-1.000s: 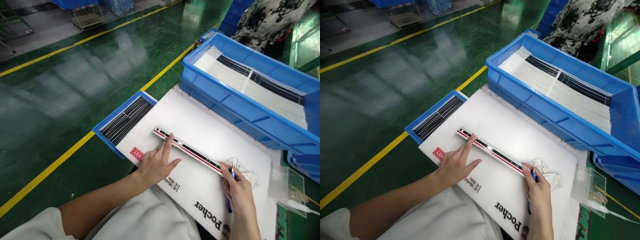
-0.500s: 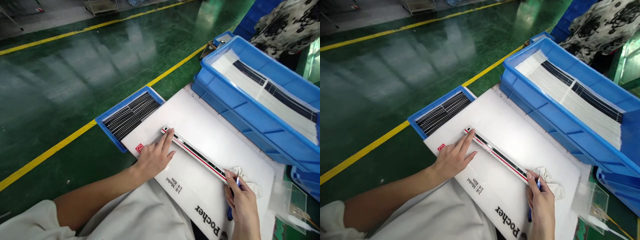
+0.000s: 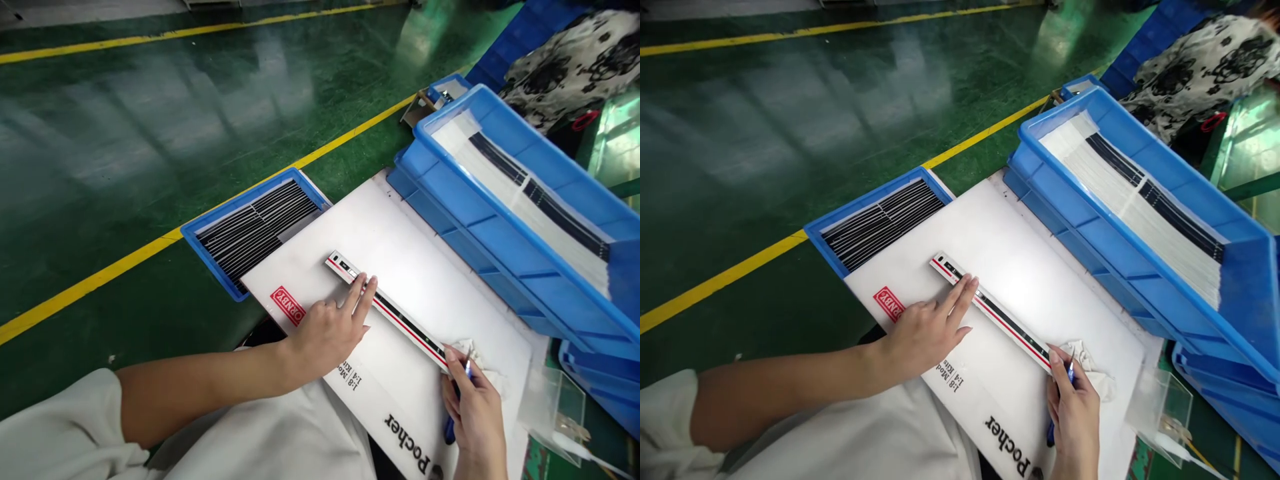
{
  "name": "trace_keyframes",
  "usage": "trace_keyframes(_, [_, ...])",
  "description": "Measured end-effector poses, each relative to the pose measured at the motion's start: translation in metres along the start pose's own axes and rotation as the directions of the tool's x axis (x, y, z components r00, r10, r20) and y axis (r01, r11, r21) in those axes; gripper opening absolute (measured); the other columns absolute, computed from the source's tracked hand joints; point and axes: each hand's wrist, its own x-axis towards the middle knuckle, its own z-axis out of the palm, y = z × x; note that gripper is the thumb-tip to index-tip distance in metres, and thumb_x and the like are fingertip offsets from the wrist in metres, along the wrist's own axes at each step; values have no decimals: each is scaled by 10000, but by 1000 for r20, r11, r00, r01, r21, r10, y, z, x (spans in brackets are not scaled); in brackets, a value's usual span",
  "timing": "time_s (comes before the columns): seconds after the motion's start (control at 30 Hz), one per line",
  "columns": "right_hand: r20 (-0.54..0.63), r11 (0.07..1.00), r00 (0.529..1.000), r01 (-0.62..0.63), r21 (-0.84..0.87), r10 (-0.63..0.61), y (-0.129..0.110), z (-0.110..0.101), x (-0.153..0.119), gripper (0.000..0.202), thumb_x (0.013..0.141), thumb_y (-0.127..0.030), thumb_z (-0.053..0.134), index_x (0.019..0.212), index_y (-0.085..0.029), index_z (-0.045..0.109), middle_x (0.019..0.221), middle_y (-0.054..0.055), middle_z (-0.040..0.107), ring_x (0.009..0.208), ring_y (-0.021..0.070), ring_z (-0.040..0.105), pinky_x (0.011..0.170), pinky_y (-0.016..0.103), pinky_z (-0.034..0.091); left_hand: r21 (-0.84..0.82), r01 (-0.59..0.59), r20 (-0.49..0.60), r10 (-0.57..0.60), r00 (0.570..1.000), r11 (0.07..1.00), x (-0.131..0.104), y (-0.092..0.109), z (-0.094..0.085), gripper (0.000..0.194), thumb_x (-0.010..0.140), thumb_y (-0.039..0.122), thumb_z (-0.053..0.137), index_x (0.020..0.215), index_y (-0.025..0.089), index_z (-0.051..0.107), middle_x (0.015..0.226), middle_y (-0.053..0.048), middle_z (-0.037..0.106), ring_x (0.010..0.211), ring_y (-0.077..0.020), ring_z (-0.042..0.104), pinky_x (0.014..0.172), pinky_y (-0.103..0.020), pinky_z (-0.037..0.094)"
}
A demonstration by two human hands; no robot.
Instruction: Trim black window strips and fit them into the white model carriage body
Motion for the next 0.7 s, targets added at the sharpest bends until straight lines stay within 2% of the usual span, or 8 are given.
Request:
trace_keyframes(0.13, [-41,1000,999,9,-11,-9,6,-1,3,246,990,-357,761,1102,-147,697,527,-155,376,335,18,301,296,119,230,91,-52,-69,59,996,994,3,2,6,687,1022,222,576,1665,125,354,1660,-232,393,558,-144,675,493,-311,582])
trace_keyframes(0.2, [-70,1000,997,11,-16,-12,7,-2,4,336,922,-422,823,1087,-153,708,503,-156,356,334,25,294,292,119,217,53,-60,-70,63,996,997,4,0,4,685,1024,246,579,1661,119,363,1655,-228,409,562,-148,679,493,-317,585])
trace_keyframes(0.33, [-121,999,993,-16,-33,12,8,-6,4,500,776,-510,920,1097,-176,730,506,-140,342,360,39,297,303,122,235,-152,-59,-71,49,996,987,0,-12,-5,719,1050,422,543,1662,98,350,1684,-205,377,660,-178,731,540,-337,616])
trace_keyframes(0.43, [-171,997,984,-55,-50,46,6,-9,2,472,772,-501,928,1071,-187,741,554,-115,390,386,32,325,321,115,274,-225,-29,-121,1,993,974,-6,-19,-8,683,1069,404,494,1660,95,347,1679,-195,394,719,-188,753,573,-332,627])
trace_keyframes(0.53, [-210,995,976,-73,-62,58,4,-10,0,462,778,-487,930,1091,-194,759,605,-102,419,406,22,338,337,108,306,-246,8,-128,-41,991,969,-9,-21,-8,646,1073,373,467,1650,96,373,1654,-200,435,695,-193,751,537,-332,612])
trace_keyframes(0.7, [-261,994,964,-78,-71,57,0,-7,-4,455,786,-479,928,1111,-204,769,666,-94,428,418,9,332,343,110,314,-262,3,-130,-38,991,965,-9,-24,-11,600,1063,302,445,1631,110,424,1616,-207,490,633,-198,720,494,-361,597])
